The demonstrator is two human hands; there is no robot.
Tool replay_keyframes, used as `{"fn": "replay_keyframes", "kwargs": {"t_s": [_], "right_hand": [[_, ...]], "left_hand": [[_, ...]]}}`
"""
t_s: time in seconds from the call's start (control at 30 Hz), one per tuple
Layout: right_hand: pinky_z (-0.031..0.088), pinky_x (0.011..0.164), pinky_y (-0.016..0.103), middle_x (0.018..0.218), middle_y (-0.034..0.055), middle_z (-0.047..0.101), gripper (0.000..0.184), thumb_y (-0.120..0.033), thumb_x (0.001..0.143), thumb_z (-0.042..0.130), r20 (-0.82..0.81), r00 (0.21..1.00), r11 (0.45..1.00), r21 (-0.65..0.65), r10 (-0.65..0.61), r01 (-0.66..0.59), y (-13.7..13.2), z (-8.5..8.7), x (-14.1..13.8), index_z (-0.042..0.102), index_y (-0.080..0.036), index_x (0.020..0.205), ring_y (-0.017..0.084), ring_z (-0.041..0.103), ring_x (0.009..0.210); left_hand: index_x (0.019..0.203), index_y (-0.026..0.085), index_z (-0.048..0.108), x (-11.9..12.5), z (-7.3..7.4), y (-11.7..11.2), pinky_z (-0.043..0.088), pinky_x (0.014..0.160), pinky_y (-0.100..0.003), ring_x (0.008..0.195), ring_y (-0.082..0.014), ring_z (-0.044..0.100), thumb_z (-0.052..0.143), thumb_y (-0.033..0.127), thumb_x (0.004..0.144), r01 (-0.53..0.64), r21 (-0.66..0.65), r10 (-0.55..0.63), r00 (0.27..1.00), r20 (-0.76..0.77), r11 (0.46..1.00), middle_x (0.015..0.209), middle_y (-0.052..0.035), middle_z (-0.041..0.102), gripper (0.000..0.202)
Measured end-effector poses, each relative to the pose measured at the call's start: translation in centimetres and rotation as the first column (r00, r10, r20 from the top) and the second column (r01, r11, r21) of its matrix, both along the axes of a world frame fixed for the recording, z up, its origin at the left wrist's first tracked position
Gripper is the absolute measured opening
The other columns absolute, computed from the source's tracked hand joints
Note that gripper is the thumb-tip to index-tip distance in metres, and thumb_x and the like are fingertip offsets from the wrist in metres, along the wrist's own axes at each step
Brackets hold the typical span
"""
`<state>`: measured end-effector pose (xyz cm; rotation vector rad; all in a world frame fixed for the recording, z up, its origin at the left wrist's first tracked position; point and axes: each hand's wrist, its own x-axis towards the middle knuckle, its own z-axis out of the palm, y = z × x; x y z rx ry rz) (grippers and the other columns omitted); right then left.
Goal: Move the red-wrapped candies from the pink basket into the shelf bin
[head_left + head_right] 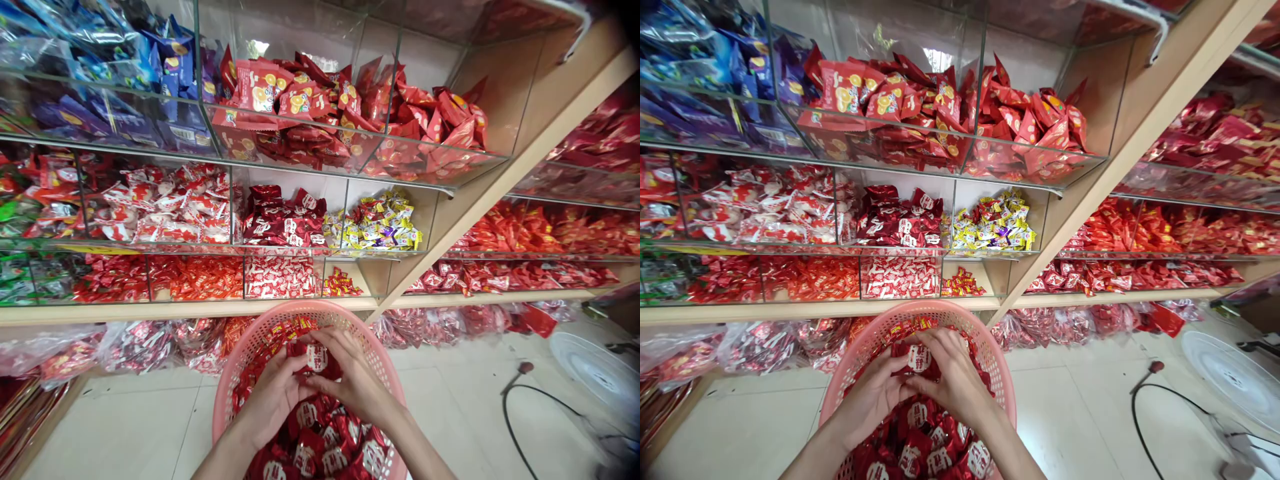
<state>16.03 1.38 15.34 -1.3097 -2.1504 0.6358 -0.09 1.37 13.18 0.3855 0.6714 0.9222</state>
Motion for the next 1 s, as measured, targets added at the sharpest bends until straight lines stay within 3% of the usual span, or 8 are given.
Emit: {"fn": "replay_keyframes", "kwargs": {"t_s": [0.17, 0.3, 0.4, 0.47, 0.57, 0.7, 0.83, 1.0], "right_hand": [[0.043, 0.089, 0.038, 0.113, 0.0044, 0.058, 0.045, -0.032, 0.077, 0.065, 0.020, 1.000, 1.000, -0.020, 0.007, -0.007, -0.5, -0.4, -0.4, 0.051, -0.027, 0.120, 0.022, 0.051, 0.105], [0.045, 0.083, 0.039, 0.103, 0.0069, 0.061, 0.031, -0.034, 0.077, 0.064, -0.087, 0.977, 0.980, 0.025, -0.195, 0.198, -0.7, -2.2, -0.6, 0.057, -0.022, 0.105, 0.023, 0.055, 0.098], [0.046, 0.080, 0.037, 0.097, 0.0066, 0.062, 0.026, -0.036, 0.079, 0.060, -0.273, 0.864, 0.905, -0.068, -0.422, 0.421, -0.7, -3.6, -0.8, 0.057, -0.021, 0.101, 0.022, 0.057, 0.091], [0.047, 0.079, 0.036, 0.091, 0.0050, 0.063, 0.028, -0.039, 0.078, 0.060, -0.429, 0.743, 0.857, -0.222, -0.513, 0.464, -0.7, -4.3, -1.0, 0.056, -0.020, 0.098, 0.021, 0.059, 0.086], [0.047, 0.084, 0.034, 0.096, 0.0041, 0.065, 0.035, -0.041, 0.075, 0.064, -0.631, 0.526, 0.821, -0.468, -0.570, 0.328, -0.9, -5.2, -1.2, 0.054, -0.020, 0.100, 0.020, 0.060, 0.093], [0.047, 0.088, 0.035, 0.117, 0.0063, 0.060, 0.043, -0.044, 0.076, 0.061, -0.643, 0.319, 0.705, -0.696, -0.696, 0.134, -1.7, -6.0, -1.2, 0.054, -0.022, 0.112, 0.021, 0.054, 0.111], [0.051, 0.079, 0.035, 0.125, 0.0063, 0.056, 0.042, -0.049, 0.077, 0.056, -0.598, 0.214, 0.627, -0.773, -0.772, 0.102, -2.3, -6.1, -1.4, 0.057, -0.024, 0.111, 0.022, 0.053, 0.113], [0.049, 0.078, 0.032, 0.125, -0.0019, 0.056, 0.031, -0.050, 0.078, 0.050, -0.646, 0.117, 0.649, -0.760, -0.755, -0.009, -2.4, -5.2, -1.8, 0.058, -0.030, 0.102, 0.020, 0.048, 0.116]], "left_hand": [[0.084, 0.019, 0.060, 0.1, -0.5, -0.3, 0.050, 0.070, -0.026, 0.068, -0.0097, 0.060, 0.064, 0.017, 0.074, 0.030, 0.001, -0.030, 0.998, -0.052, 1.000, 0.074, 0.0027, 0.063, 0.011], [0.105, 0.022, 0.058, 0.6, -0.8, -0.1, 0.052, 0.075, -0.028, 0.074, -0.0111, 0.063, 0.064, 0.021, 0.077, -0.048, -0.003, 0.048, 0.997, -0.055, 0.999, 0.092, -0.0010, 0.067, 0.029], [0.106, 0.021, 0.058, 1.2, -1.2, 0.1, 0.052, 0.082, -0.032, 0.088, -0.0163, 0.064, 0.061, 0.022, 0.079, -0.136, -0.035, 0.134, 0.990, -0.040, 0.990, 0.102, -0.0049, 0.067, 0.028], [0.101, 0.019, 0.060, 1.5, -1.7, 0.3, 0.051, 0.087, -0.035, 0.095, -0.0188, 0.063, 0.060, 0.020, 0.079, -0.198, -0.088, 0.194, 0.979, -0.054, 0.976, 0.105, -0.0062, 0.066, 0.022], [0.098, 0.016, 0.060, 1.8, -2.4, 0.5, 0.051, 0.089, -0.036, 0.098, -0.0198, 0.062, 0.059, 0.018, 0.080, -0.243, -0.135, 0.237, 0.970, -0.061, 0.961, 0.109, -0.0085, 0.065, 0.018], [0.106, 0.018, 0.058, 1.8, -2.8, 0.6, 0.052, 0.087, -0.034, 0.096, -0.0173, 0.062, 0.057, 0.025, 0.083, -0.240, -0.115, 0.236, 0.971, -0.047, 0.964, 0.112, -0.0078, 0.064, 0.024], [0.107, 0.021, 0.060, 1.7, -2.8, 0.5, 0.054, 0.084, -0.031, 0.088, -0.0143, 0.063, 0.062, 0.025, 0.080, -0.260, -0.067, 0.253, 0.963, -0.095, 0.963, 0.109, -0.0042, 0.065, 0.027], [0.097, 0.019, 0.064, 1.9, -3.0, 0.4, 0.053, 0.088, -0.032, 0.081, -0.0104, 0.063, 0.065, 0.009, 0.074, -0.325, -0.075, 0.317, 0.943, -0.105, 0.943, 0.086, -0.0003, 0.068, 0.025]]}}
